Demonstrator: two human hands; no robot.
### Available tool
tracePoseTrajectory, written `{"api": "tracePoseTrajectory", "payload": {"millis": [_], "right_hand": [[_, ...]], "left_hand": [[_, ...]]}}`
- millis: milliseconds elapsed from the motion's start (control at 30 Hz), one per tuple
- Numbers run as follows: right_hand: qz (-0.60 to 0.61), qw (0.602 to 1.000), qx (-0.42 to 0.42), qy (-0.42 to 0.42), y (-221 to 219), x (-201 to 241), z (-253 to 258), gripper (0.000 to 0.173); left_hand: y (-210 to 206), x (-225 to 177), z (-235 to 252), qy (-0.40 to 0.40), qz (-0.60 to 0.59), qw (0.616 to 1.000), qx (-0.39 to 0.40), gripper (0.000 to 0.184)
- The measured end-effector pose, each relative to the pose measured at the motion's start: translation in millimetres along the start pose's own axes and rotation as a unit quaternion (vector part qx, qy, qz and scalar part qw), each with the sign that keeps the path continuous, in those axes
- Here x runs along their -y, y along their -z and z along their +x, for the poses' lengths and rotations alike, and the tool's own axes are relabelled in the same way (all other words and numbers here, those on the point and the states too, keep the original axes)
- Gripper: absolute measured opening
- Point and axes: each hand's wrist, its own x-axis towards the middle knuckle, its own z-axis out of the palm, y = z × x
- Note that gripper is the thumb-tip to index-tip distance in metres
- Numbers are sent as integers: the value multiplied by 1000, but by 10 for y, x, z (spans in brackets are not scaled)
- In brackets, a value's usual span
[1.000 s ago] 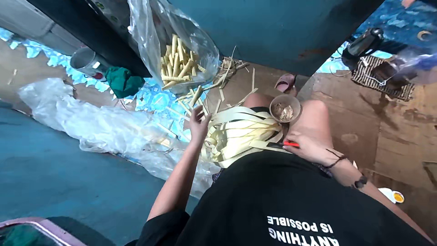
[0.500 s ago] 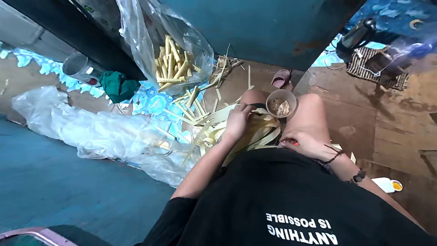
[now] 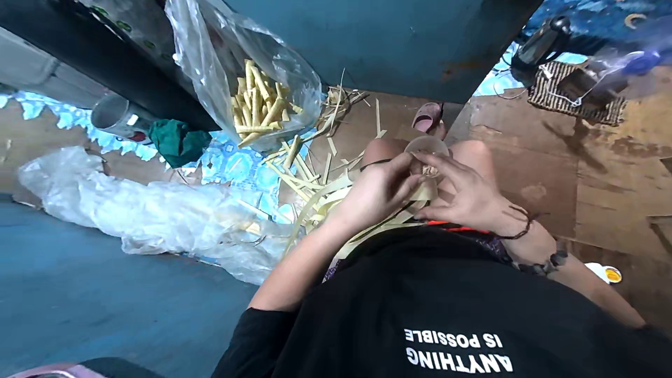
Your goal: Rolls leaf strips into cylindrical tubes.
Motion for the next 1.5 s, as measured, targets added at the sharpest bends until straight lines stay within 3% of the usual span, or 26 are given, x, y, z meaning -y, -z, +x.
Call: {"api": "tracePoseTrajectory", "payload": {"millis": [100,200,267,333,400,433,500,533,600,700,800,867,967,1033,1067,1133,1167,1200,1300,1400,1500], "right_hand": [[-36,999,-25,3,166,179,88,65],[-191,978,-84,-18,642,283,21,48],[-276,956,-79,-57,808,330,-22,35],[-300,947,-49,-105,695,342,-9,32],[-293,948,4,-120,412,318,38,25],[-290,948,40,-123,278,321,51,21],[-267,952,90,-119,167,298,68,23],[-262,953,96,-118,186,256,57,24],[-242,962,59,-114,314,158,36,23],[-131,983,8,-127,462,83,17,23],[74,991,-9,-114,505,82,-1,20],[224,970,-55,-75,562,57,-67,21],[326,929,-160,-71,748,12,-124,20],[303,928,-198,-90,706,-20,-59,23],[251,947,-170,-106,599,-32,-18,24],[100,984,-27,-142,286,-2,128,17],[31,988,56,-144,138,21,232,23],[-19,988,83,-127,24,48,333,38],[26,994,-85,-57,0,217,578,53],[149,960,-233,46,9,487,719,30],[101,942,-283,147,-52,526,745,18]], "left_hand": [[484,-144,-55,-26,-21,998,-52,17],[1049,-29,-184,61,160,977,-125,28],[1147,70,-198,144,328,913,-197,37],[921,107,-149,121,351,897,-240,46],[396,22,-103,19,315,929,-195,52],[103,-10,-99,-19,293,944,-147,46],[-266,127,-98,-50,264,960,-81,19],[-300,223,-103,-30,231,971,-54,19],[-195,391,-105,50,146,988,-31,21],[-54,536,-129,111,57,990,-70,20],[72,760,-137,112,121,977,-138,22],[254,1000,-235,148,178,962,-146,22],[574,1285,-468,262,160,934,-180,26],[660,1218,-533,275,47,932,-233,28],[632,1073,-529,256,-29,936,-238,26],[503,734,-426,210,-139,942,-223,25],[439,580,-362,189,-165,947,-201,29],[383,446,-302,169,-179,953,-178,34],[228,155,-192,115,-201,964,-132,38],[96,-58,-161,73,-264,948,-163,31],[40,-190,-143,23,-323,922,-212,36]]}}
